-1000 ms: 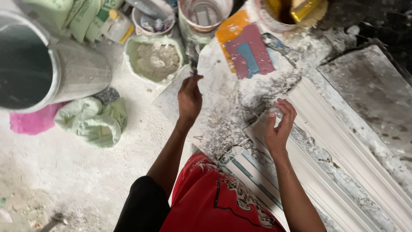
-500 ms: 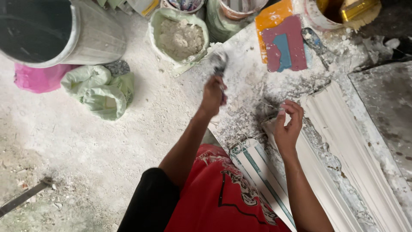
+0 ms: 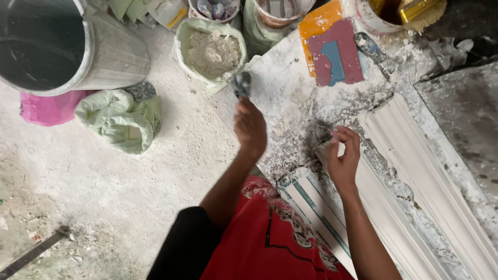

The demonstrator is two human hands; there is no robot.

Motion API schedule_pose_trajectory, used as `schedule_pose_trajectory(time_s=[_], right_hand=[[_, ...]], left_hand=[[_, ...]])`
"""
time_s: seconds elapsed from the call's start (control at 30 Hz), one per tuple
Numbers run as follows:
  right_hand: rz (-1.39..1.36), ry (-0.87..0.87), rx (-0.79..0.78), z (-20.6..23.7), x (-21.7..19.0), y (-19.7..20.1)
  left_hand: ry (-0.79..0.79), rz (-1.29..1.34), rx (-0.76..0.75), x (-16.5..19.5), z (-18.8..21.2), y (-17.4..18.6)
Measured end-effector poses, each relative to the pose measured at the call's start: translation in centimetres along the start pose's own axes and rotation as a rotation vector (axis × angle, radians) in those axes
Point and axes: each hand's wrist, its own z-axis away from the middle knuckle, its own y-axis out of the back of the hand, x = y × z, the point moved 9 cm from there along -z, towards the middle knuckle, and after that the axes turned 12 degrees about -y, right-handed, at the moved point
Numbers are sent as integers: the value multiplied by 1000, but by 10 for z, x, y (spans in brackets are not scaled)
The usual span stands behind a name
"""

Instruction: The person uses a small scraper to remove excess plaster from the seams and grooves of white plaster cornice mold halves laid on a workbench, working along the profiles section by section. They also press plaster paste into the mold grooves by hand and wipe their hands and arms with a white cloth.

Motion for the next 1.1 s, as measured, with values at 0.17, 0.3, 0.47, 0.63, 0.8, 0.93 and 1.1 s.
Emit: schedule_pose_trajectory(time_s=[0.17, 0.3, 0.47, 0.63, 0.8, 0.93, 1.1], right_hand=[[1, 23, 16, 4, -2, 7], [-7, -10, 16, 3, 1, 10], [46, 62, 34, 6, 0, 16], [-1, -153, 13, 8, 20, 20], [48, -149, 45, 22, 17, 32], [108, -101, 52, 42, 27, 45], [114, -374, 16, 78, 89, 62]], left_hand=[[-272, 286, -51, 37, -1, 24], [-386, 254, 318, 23, -87, 80], [-144, 237, -204, -37, -120, 40], [-193, 227, -80, -57, -105, 65], [-149, 139, -160, -29, -76, 72], [-181, 186, -108, 1, -59, 95], [-417, 397, 150, 66, -27, 115]])
